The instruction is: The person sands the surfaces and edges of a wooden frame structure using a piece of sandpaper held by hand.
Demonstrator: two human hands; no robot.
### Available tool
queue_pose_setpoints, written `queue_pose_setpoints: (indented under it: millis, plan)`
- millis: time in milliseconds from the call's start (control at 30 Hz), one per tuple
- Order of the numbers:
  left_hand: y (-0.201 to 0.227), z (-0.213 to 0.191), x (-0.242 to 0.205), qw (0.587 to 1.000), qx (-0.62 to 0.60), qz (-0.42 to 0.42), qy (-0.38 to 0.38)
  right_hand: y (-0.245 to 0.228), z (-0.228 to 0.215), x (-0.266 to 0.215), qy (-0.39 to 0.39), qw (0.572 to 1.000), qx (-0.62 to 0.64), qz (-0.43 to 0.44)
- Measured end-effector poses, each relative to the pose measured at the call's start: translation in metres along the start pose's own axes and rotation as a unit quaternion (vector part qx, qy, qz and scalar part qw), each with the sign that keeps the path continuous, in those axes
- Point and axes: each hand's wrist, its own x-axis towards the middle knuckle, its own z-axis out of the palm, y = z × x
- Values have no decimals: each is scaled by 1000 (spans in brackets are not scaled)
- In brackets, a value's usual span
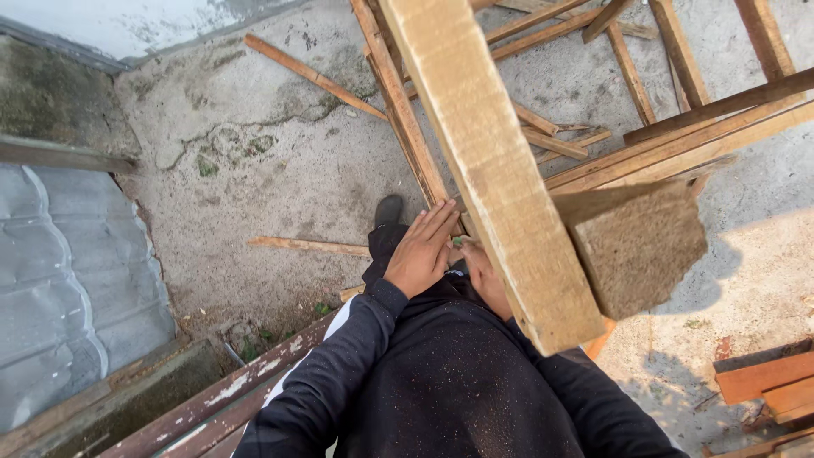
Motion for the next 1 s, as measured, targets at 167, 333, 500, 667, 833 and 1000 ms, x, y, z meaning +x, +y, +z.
queue_pose_setpoints:
  millis: [167, 333, 500, 667, 833, 1000]
  plan:
    - [-35, -10, 23, 988, 70, 82, -109, 21, -7, -30, -4, 990, -109, 87]
    - [-64, -36, 46, 959, 40, 112, -257, 40, 10, -28, 32, 950, -151, 271]
    - [-85, -58, 73, 934, 12, 210, -287, 47, 39, -26, 12, 891, -166, 422]
    - [-105, -71, 100, 899, -19, 246, -361, 33, 122, -83, 30, 846, -161, 507]
    - [-138, -69, 118, 869, -35, 253, -423, 7, 165, -70, 203, 821, -197, 496]
    - [-151, -51, 112, 814, 179, 455, -314, -36, 201, -73, 309, 835, -139, 433]
